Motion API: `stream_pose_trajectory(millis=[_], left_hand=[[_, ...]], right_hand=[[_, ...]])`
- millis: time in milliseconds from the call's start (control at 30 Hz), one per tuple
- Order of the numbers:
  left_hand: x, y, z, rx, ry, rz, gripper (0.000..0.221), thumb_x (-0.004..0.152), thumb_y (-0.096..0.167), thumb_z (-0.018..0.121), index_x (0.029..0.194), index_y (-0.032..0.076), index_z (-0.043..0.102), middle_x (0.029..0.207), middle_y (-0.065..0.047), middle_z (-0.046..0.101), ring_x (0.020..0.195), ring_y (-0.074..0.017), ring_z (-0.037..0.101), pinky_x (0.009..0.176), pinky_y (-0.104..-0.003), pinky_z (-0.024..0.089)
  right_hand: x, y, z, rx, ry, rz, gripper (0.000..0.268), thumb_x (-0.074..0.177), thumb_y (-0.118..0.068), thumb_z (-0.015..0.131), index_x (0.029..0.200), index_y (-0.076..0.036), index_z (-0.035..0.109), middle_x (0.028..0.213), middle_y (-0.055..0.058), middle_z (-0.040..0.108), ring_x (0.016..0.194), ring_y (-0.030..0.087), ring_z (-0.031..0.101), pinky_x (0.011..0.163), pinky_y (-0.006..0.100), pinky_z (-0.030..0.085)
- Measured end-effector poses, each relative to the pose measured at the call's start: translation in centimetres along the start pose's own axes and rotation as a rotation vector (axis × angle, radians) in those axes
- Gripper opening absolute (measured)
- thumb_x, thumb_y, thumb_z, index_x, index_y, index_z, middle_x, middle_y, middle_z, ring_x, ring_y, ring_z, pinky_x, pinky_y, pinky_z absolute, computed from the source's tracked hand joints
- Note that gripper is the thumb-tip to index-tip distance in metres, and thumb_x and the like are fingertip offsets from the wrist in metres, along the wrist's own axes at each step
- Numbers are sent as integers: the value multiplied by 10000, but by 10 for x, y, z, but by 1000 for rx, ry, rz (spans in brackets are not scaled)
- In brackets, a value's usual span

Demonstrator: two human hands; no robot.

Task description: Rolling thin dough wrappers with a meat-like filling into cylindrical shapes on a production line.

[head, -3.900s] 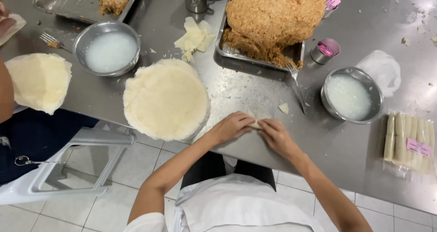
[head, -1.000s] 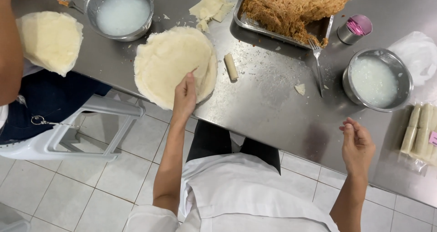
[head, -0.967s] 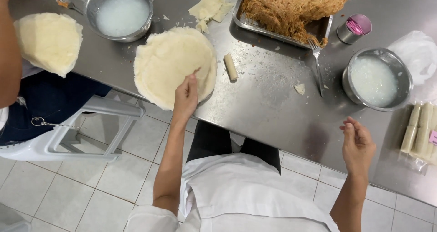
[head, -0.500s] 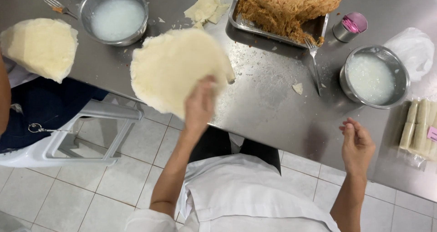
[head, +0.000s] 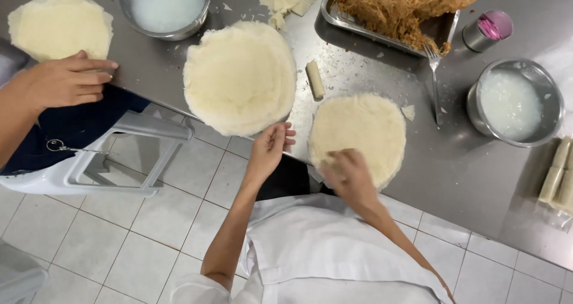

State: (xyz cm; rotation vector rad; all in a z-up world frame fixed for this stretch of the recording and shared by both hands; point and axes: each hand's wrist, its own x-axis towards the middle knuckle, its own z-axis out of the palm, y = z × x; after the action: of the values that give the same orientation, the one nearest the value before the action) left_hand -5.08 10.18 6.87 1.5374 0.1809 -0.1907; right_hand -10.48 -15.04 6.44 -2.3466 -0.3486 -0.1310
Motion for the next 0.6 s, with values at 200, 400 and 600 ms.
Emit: stream_pose_trajectory(millis=[200, 400, 600], left_hand=[[-23, 3, 6, -26, -177, -174, 439, 1161, 285, 483, 1388, -30, 689, 1228, -322, 763, 1074, -374, 792, 900, -451, 677], [-20, 22, 27, 10, -326, -199, 538, 983, 320, 832, 1393, -4, 703, 1201, -234, 792, 1050, -255, 788, 916, -360, 677], [-8, -9, 28, 74, -301, -143, 399, 1018, 189, 772, 1342, -39, 718, 1165, -242, 798, 1011, -233, 794, 888, -346, 680]], right_hand=[[9, -2, 17, -39, -113, 31, 133, 1046, -104, 694, 1166, -80, 745, 969, 73, 670, 921, 284, 739, 803, 349, 590], [12, 11, 6, 428, -116, 428, 121, 908, -128, 879, 968, -67, 794, 777, 35, 722, 754, 132, 632, 666, 297, 532], [27, -6, -35, 638, -96, 547, 131, 1055, -190, 728, 1001, -71, 746, 738, 66, 678, 763, 156, 629, 684, 305, 519]])
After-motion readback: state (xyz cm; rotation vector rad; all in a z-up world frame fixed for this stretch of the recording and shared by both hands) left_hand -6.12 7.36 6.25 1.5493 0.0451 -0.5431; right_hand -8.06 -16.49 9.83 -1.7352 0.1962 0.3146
